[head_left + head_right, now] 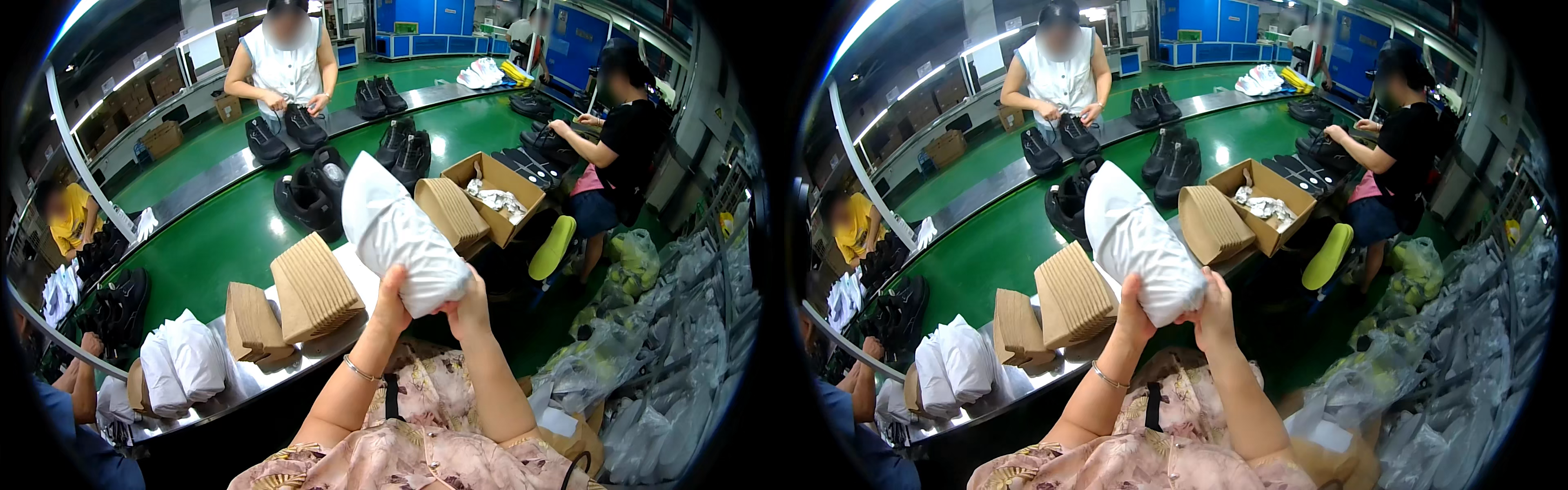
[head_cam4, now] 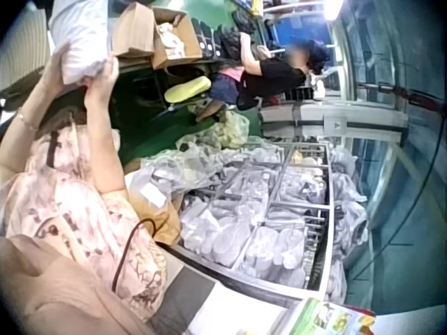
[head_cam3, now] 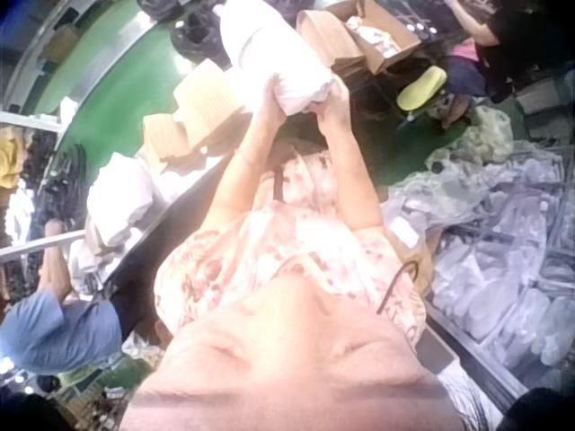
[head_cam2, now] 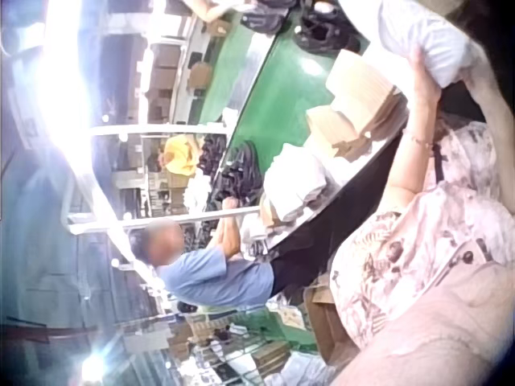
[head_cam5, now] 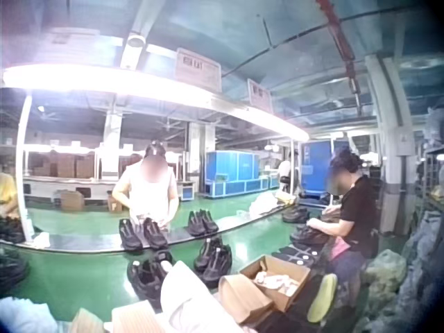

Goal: The person wraps cardboard shoe lasts in white paper and inserts them into black sneakers, then organizes and stacks more cardboard components.

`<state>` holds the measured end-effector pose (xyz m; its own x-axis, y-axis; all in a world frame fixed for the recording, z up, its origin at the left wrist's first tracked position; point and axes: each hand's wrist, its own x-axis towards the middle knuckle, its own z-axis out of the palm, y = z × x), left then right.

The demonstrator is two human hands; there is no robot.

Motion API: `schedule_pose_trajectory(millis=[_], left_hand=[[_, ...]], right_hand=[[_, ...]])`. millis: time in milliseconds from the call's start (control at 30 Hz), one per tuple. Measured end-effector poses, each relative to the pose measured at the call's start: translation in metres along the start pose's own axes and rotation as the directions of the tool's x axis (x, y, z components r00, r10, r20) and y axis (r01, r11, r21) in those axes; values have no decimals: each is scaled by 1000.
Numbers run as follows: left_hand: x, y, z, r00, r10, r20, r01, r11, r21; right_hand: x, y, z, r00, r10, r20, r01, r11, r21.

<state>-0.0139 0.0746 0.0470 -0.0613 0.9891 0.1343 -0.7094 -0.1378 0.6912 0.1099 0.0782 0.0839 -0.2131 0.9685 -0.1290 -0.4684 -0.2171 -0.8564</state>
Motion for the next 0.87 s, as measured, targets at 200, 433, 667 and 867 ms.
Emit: schedule_pose_trajectory(millis=[200, 433, 667, 867], left_hand=[[-1, 16, 2, 1000, -10, -5, 9, 996, -93], [-9, 31, 6, 1000, 15, -13, -17, 991, -135], [-9, 19, 4, 996, 55, -75, -64, 990, -123], [-29, 38, -1, 993, 92, -69, -94, 995, -20]], right_hand=[[-19, 1, 16, 935, -16, 353, -216, 765, 607], [-18, 7, 3, 973, -147, 178, 187, 953, -240], [-18, 15, 52, 737, -635, 230, 672, 658, -339], [-29, 17, 69, 697, -698, 167, 716, 662, -221]])
